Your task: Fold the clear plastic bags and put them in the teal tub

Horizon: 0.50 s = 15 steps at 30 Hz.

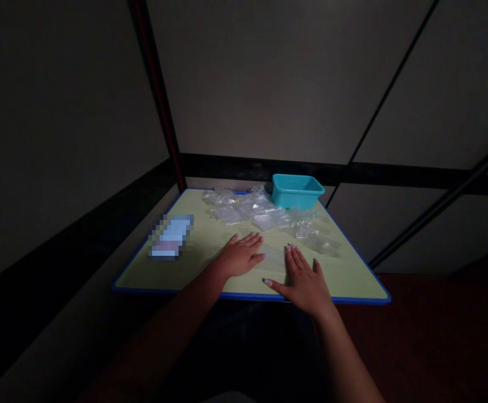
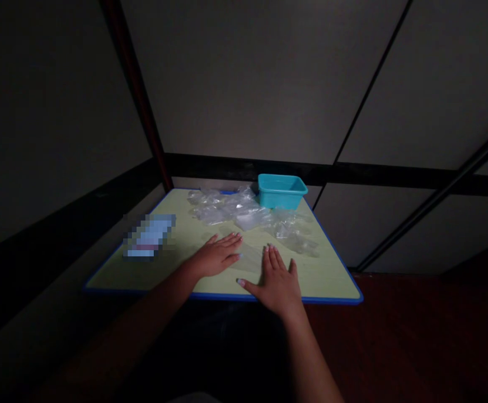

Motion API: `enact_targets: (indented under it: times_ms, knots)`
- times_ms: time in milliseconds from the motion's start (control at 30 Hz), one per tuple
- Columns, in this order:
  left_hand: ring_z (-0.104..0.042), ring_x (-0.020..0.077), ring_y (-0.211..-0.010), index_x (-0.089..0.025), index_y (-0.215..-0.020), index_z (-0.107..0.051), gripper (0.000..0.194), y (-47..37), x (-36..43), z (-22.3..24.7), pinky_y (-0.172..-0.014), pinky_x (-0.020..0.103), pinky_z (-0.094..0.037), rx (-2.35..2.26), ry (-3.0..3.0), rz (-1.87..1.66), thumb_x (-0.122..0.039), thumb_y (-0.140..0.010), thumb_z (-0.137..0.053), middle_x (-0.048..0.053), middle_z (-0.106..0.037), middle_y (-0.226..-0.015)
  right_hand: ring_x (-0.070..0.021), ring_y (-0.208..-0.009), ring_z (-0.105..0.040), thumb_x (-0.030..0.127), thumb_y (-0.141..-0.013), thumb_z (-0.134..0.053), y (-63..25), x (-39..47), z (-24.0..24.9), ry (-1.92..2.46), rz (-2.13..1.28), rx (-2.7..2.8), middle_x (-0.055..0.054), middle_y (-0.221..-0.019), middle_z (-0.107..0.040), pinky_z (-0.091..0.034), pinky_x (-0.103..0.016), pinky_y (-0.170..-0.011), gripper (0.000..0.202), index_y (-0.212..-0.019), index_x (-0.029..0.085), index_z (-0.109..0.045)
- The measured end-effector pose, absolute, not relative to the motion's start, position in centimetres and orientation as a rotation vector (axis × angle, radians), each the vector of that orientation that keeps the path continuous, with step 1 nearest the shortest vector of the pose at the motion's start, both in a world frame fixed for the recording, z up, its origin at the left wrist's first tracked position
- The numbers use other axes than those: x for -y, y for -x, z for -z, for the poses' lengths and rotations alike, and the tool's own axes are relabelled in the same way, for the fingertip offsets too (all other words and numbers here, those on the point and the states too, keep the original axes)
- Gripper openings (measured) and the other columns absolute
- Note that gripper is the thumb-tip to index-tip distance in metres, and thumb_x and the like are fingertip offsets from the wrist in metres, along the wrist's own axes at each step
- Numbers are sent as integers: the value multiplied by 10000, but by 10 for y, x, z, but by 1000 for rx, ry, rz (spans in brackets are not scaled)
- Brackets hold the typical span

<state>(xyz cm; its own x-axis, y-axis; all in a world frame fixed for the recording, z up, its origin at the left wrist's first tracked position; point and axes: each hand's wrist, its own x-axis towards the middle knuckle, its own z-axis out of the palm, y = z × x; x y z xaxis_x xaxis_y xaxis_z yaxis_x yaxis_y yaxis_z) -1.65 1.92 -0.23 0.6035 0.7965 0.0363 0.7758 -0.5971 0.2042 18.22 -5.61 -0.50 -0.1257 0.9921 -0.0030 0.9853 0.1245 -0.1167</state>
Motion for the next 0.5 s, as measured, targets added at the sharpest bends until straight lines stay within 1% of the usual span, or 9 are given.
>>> enact_targets:
  times_ms: [100,233,300,367,433,500]
  knots:
    - [-180,211,-1428,-301,-1468,-251,552,23,-22,2,-1115,552,-155,-1484,-2591,-165,-520,-962,-226,2,-211,-1547,-287,-1437,-69,818,-759,-267,-182,57,4,2028,-137,2294,-142,-1557,-106,-76,-579,-1107,1048,-1503,100,-96]
    - [-163,227,-1431,-308,-1460,-274,558,32,-28,4,-1101,569,-176,-1754,-2446,-168,-537,-955,-212,3,-215,-1548,-271,-1438,-80,835,-745,-263,-182,57,2,2030,-153,2289,-132,-1556,-91,-64,-579,-1111,1069,-1500,95,-101]
    - [-162,233,-1431,-266,-1455,-299,581,33,-30,4,-1096,579,-169,-1902,-2369,-194,-543,-952,-211,48,-229,-1544,-266,-1438,-87,839,-741,-261,-182,57,1,2032,-170,2289,-124,-1556,-84,-64,-583,-1111,1077,-1498,91,-101]
    - [-147,255,-1434,-197,-1451,-315,627,31,-29,3,-1093,585,-160,-2014,-2329,-257,-557,-945,-226,118,-224,-1540,-265,-1438,-90,836,-743,-263,-181,57,1,2034,-178,2287,-123,-1556,-84,-64,-584,-1111,1076,-1497,87,-101]
    - [-125,271,-1436,-157,-1455,-305,658,26,-25,0,-1098,570,-156,-1955,-2410,-339,-564,-940,-255,154,-192,-1542,-266,-1438,-88,826,-749,-269,-181,57,1,2033,-171,2286,-127,-1556,-86,-61,-584,-1110,1068,-1497,81,-102]
    - [-113,241,-1440,-195,-1469,-271,636,20,-19,-4,-1120,518,-144,-1621,-2616,-363,-550,-941,-291,115,-161,-1556,-270,-1438,-82,803,-766,-278,-182,57,3,2030,-161,2288,-131,-1557,-89,-62,-586,-1107,1043,-1497,81,-103]
